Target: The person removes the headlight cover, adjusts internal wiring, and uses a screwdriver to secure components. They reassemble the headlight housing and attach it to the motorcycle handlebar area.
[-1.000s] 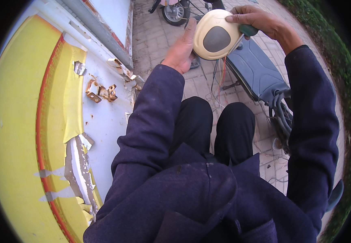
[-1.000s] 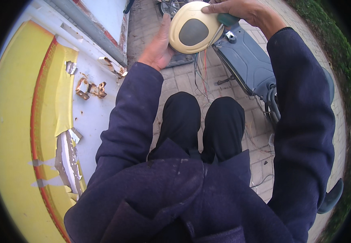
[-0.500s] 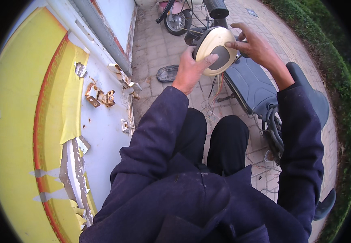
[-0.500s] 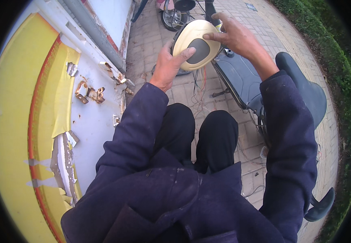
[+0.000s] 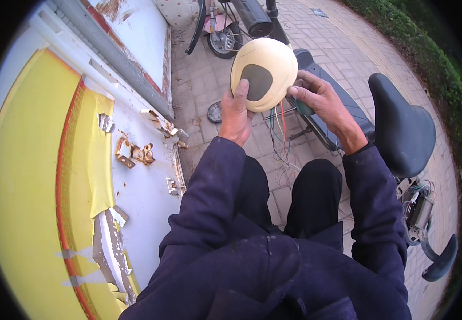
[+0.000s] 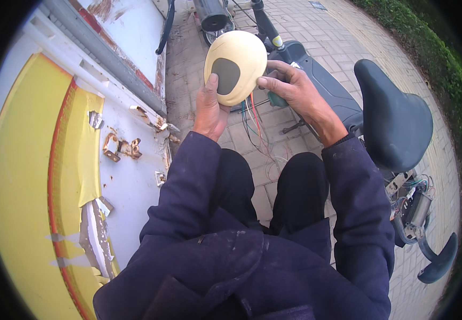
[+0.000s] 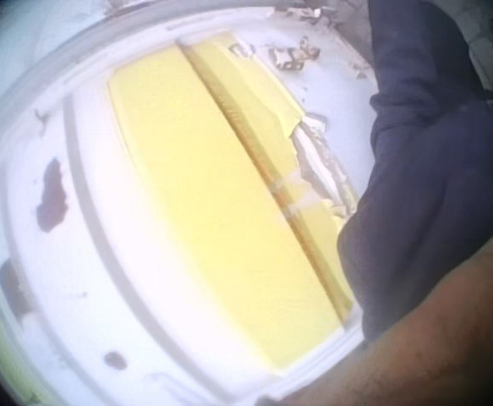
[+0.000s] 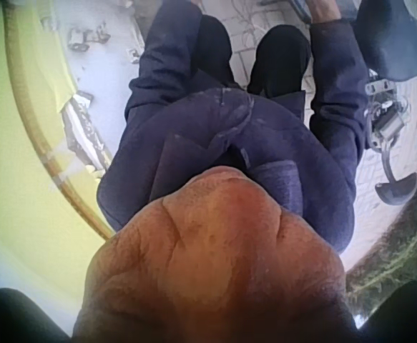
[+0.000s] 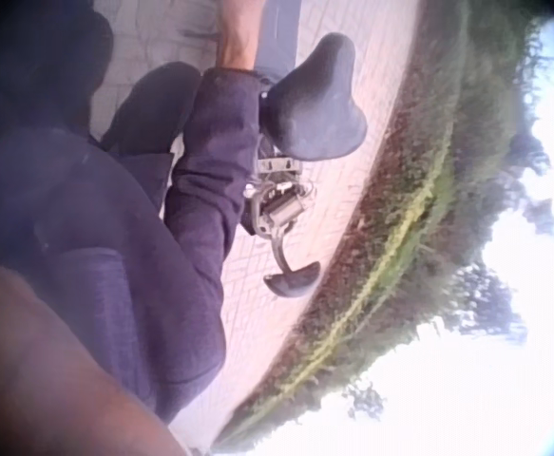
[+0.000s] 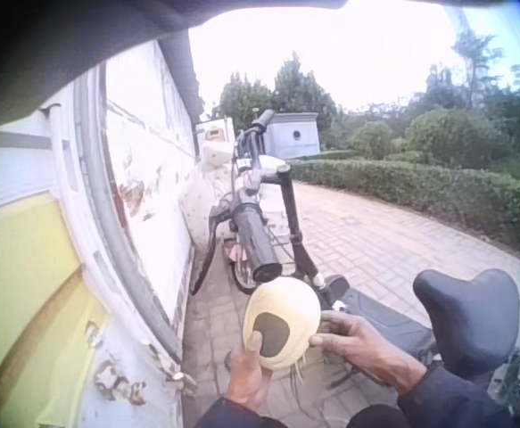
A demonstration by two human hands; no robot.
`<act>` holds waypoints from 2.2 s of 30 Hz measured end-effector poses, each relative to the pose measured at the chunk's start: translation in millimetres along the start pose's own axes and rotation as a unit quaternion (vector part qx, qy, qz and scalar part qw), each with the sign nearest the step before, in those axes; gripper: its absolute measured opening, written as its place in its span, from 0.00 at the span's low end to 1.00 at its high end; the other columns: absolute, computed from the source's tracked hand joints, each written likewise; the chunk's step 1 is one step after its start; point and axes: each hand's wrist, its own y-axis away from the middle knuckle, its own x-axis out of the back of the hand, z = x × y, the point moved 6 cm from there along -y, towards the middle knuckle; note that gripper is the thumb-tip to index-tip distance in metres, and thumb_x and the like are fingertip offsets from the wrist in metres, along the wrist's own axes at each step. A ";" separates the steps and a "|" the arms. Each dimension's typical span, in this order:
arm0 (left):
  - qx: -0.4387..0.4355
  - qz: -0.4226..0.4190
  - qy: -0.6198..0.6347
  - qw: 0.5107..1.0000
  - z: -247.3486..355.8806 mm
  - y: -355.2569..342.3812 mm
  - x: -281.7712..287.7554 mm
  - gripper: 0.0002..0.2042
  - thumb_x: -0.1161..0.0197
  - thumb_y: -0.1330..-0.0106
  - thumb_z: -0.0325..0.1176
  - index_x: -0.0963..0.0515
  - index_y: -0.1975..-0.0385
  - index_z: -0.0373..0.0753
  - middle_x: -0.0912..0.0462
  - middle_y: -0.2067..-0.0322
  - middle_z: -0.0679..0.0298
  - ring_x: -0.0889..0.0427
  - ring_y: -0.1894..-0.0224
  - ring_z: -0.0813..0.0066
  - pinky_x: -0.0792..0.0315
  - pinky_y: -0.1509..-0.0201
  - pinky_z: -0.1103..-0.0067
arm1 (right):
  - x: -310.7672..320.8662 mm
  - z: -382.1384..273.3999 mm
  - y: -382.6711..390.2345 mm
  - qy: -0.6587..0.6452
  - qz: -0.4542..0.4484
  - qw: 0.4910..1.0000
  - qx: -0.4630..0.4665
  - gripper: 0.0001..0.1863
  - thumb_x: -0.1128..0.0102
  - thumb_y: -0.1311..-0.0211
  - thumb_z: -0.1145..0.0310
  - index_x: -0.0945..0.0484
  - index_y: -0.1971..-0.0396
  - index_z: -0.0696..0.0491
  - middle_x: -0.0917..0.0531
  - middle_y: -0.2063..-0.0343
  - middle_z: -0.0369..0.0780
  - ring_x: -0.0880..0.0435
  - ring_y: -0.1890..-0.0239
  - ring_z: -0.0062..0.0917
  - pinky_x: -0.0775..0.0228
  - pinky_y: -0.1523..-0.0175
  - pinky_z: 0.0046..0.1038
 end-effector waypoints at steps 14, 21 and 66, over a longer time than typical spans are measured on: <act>0.047 -0.034 -0.013 0.998 -38.4 -56.3 13.7 0.32 0.33 0.26 0.52 0.32 0.31 0.37 0.21 0.37 0.62 0.20 0.35 0.66 0.23 0.32 0.67 | 24.9 27.9 -48.0 -0.004 0.053 0.999 -0.001 0.39 0.26 0.36 0.57 0.26 0.32 0.64 0.13 0.50 0.46 0.15 0.49 0.26 0.25 0.43 0.27; 0.027 -0.011 -0.106 0.994 -62.3 -63.4 15.7 0.33 0.32 0.28 0.49 0.33 0.30 0.38 0.23 0.36 0.60 0.21 0.35 0.67 0.24 0.31 0.66 | 27.7 61.8 -42.7 0.022 0.119 0.991 0.060 0.38 0.29 0.33 0.57 0.29 0.29 0.61 0.19 0.37 0.53 0.22 0.32 0.38 0.32 0.29 0.35; 0.059 0.055 -0.019 0.997 -56.0 -69.8 20.3 0.29 0.40 0.23 0.49 0.35 0.29 0.40 0.25 0.34 0.56 0.24 0.34 0.57 0.26 0.29 0.57 | -15.8 89.9 -33.5 0.046 0.061 0.997 0.017 0.11 0.36 0.35 0.68 0.19 0.59 0.60 0.16 0.70 0.38 0.19 0.65 0.21 0.26 0.57 0.28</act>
